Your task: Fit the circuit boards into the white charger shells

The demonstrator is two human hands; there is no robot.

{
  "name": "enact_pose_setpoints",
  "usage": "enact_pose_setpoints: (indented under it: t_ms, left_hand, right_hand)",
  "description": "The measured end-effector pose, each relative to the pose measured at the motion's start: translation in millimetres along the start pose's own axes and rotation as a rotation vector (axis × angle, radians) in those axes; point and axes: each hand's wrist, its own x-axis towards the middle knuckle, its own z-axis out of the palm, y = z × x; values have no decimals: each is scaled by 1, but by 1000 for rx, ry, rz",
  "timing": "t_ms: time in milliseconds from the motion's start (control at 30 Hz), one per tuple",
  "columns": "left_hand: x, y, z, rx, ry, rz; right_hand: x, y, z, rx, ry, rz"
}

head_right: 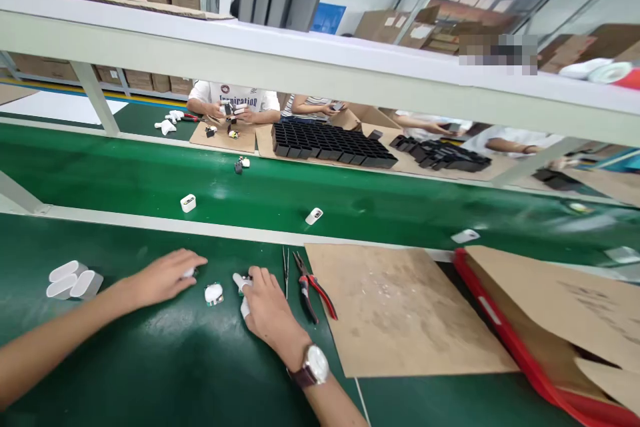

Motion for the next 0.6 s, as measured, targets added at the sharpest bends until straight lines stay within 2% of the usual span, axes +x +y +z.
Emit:
enact_pose_setpoints:
  t_ms: [67, 100, 167, 233, 267, 333, 400, 467, 600]
  left_hand:
    - [-3, 23, 5, 19, -6, 47]
    - [-7, 26, 0, 34, 45, 33]
    - [-25, 20, -24, 84, 218, -62]
    - [-55, 7, -53, 184, 381, -169]
    - [-73, 0, -65, 251, 422, -209]
    - [-111, -11, -77, 395, 413, -268]
    - [-145, -16, -73, 514, 355, -306]
    - [-169, -19, -61, 569, 328, -322]
    - [-183, -22, -43, 524, 344, -306]
  right_hand:
    - [-5, -3, -3, -3, 76, -21]
    - [-7, -7, -4, 6, 121, -34]
    - [-4, -20, -3, 31, 190, -57]
    - [6, -35, 1, 31, 214, -70]
    - [14, -43, 3, 9, 214, -71]
    - [32, -57, 8, -55, 203, -63]
    - [51, -71, 14, -105, 194, -74]
    - [64, -83, 21, -112, 198, -108]
    - [59, -89, 35, -92, 230, -148]
